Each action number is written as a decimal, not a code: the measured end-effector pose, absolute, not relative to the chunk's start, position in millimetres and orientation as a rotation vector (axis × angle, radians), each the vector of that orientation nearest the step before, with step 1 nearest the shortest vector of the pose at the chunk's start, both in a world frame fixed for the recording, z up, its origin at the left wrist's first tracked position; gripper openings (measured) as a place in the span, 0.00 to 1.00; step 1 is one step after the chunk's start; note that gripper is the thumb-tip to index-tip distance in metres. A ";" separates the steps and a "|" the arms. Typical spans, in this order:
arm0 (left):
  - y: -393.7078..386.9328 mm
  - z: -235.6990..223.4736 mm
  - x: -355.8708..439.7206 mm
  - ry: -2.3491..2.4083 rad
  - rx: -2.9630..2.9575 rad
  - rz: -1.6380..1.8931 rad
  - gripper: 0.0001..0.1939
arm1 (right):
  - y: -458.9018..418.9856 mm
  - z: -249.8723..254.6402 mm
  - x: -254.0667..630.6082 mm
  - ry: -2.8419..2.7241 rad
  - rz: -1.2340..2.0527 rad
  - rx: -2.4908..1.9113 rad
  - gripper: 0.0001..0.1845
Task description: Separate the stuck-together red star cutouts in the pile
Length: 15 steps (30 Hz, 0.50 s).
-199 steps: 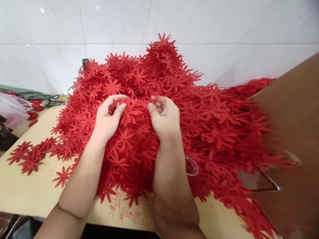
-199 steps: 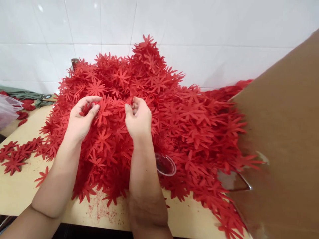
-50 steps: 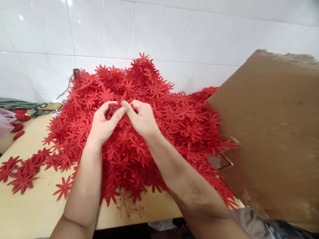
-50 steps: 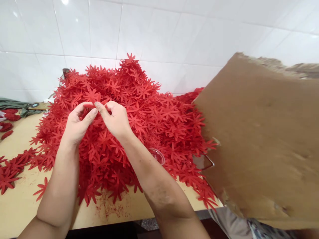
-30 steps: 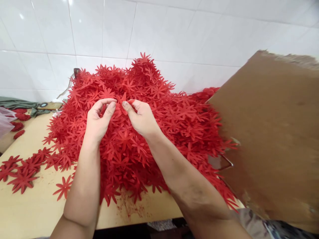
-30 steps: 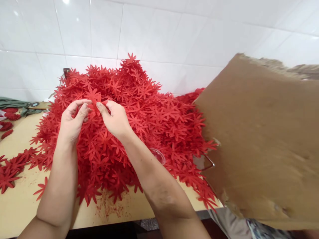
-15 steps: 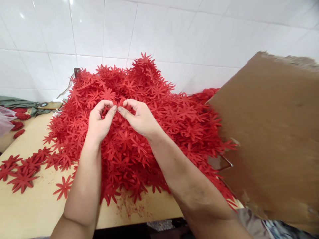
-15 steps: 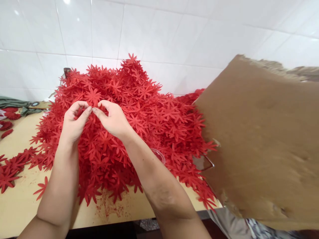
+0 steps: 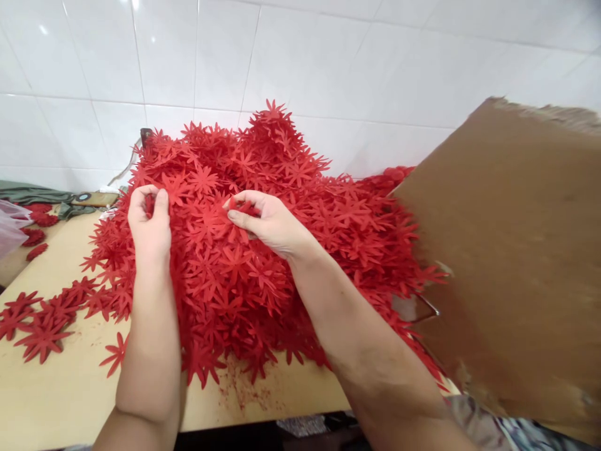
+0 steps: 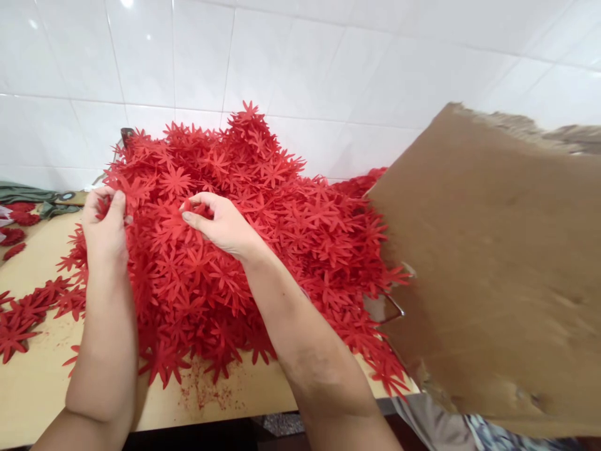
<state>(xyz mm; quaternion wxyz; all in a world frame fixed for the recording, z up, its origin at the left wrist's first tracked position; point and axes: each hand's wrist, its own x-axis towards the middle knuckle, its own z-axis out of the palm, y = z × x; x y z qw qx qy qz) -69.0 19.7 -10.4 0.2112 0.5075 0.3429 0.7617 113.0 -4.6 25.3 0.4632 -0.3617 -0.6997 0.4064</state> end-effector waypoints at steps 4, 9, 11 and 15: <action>18.5 -7.7 -68.2 0.992 1.264 2.178 0.10 | -0.4 24.0 116.2 -1.665 0.874 -0.934 0.18; 7.2 -0.1 -45.6 0.873 1.407 2.089 0.10 | 1.6 24.7 110.4 -1.602 0.716 -0.997 0.24; 3.3 1.6 -43.1 0.882 1.458 2.086 0.09 | 1.5 26.7 108.3 -1.576 0.726 -1.004 0.28; -2.0 3.4 -44.6 0.924 1.548 2.004 0.14 | 0.8 30.5 105.4 -1.581 0.767 -0.931 0.28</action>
